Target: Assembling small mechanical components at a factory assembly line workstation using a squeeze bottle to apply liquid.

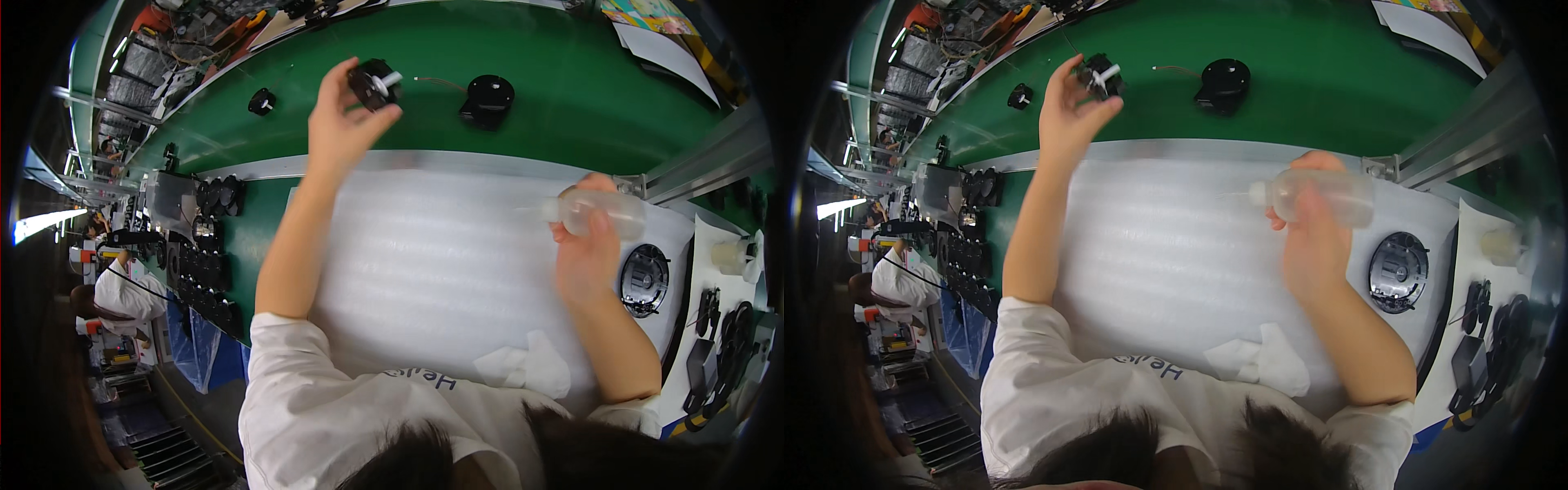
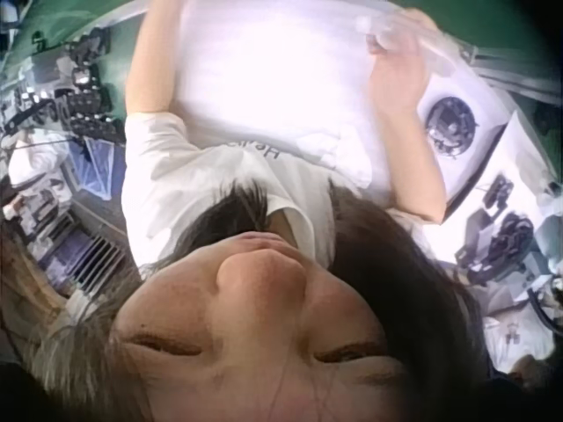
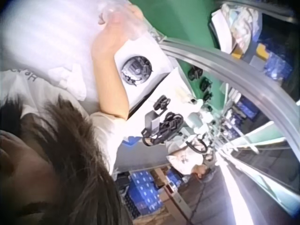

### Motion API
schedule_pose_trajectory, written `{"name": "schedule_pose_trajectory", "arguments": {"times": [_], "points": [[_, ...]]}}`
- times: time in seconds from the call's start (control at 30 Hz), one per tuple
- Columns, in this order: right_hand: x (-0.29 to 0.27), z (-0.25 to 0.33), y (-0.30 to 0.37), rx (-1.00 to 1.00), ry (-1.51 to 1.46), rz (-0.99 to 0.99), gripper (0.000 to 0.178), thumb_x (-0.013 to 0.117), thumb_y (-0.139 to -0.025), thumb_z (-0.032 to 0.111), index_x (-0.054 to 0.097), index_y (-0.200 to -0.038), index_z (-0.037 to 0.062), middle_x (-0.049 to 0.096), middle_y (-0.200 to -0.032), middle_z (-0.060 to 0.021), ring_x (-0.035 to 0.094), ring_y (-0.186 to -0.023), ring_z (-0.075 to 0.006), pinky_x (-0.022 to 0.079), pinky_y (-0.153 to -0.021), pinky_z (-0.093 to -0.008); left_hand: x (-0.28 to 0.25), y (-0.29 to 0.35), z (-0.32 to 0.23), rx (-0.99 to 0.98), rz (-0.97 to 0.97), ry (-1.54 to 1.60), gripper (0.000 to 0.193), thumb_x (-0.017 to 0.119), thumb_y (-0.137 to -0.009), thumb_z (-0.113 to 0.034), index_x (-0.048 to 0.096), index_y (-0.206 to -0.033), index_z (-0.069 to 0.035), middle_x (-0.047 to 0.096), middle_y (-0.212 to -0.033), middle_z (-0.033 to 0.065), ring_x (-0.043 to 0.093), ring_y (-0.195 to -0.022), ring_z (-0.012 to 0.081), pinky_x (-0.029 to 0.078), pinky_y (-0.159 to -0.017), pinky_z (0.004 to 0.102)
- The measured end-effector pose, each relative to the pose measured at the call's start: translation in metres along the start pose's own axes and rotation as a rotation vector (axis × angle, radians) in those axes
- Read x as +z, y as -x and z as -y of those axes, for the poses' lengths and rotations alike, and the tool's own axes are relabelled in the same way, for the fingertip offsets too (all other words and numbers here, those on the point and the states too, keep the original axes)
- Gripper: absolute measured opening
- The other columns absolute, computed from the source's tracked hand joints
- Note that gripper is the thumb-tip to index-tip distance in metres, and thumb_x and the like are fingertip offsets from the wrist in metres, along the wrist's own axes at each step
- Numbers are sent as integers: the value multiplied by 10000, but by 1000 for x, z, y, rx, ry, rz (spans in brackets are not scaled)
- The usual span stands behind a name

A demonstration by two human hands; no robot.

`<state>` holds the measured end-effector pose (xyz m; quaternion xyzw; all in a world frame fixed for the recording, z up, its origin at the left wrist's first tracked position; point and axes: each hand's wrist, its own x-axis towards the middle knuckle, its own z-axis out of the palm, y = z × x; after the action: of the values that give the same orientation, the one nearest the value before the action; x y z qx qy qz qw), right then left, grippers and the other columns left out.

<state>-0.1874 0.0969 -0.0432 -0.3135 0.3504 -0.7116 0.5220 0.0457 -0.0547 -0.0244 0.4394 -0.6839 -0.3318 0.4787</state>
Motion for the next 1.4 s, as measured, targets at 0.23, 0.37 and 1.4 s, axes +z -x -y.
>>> {"name": "schedule_pose_trajectory", "arguments": {"times": [0.23,0.37,1.4], "points": [[3,44,14,-679,437,534,583,743,-616,208,375,-1047,70,503,-815,-81,460,-615,-159,355,-562,-268,35,83,-29,663,145,-56,586,710,-580,-2,459,-1108,-42,456,-1113,205,514,-957,303,462,-776,343],[8,46,25,-745,612,564,567,694,-685,361,353,-1080,139,491,-802,-91,407,-600,-178,302,-560,-313,28,95,-31,442,446,80,376,662,-622,-75,510,-966,-63,517,-958,183,535,-802,327,429,-774,449],[17,34,36,-961,749,470,393,674,-641,216,421,-938,172,506,-743,-44,424,-547,-158,309,-483,-280,30,103,-38,540,429,4,443,714,-599,-46,521,-997,-83,513,-965,153,543,-840,281,386,-859,436]]}}
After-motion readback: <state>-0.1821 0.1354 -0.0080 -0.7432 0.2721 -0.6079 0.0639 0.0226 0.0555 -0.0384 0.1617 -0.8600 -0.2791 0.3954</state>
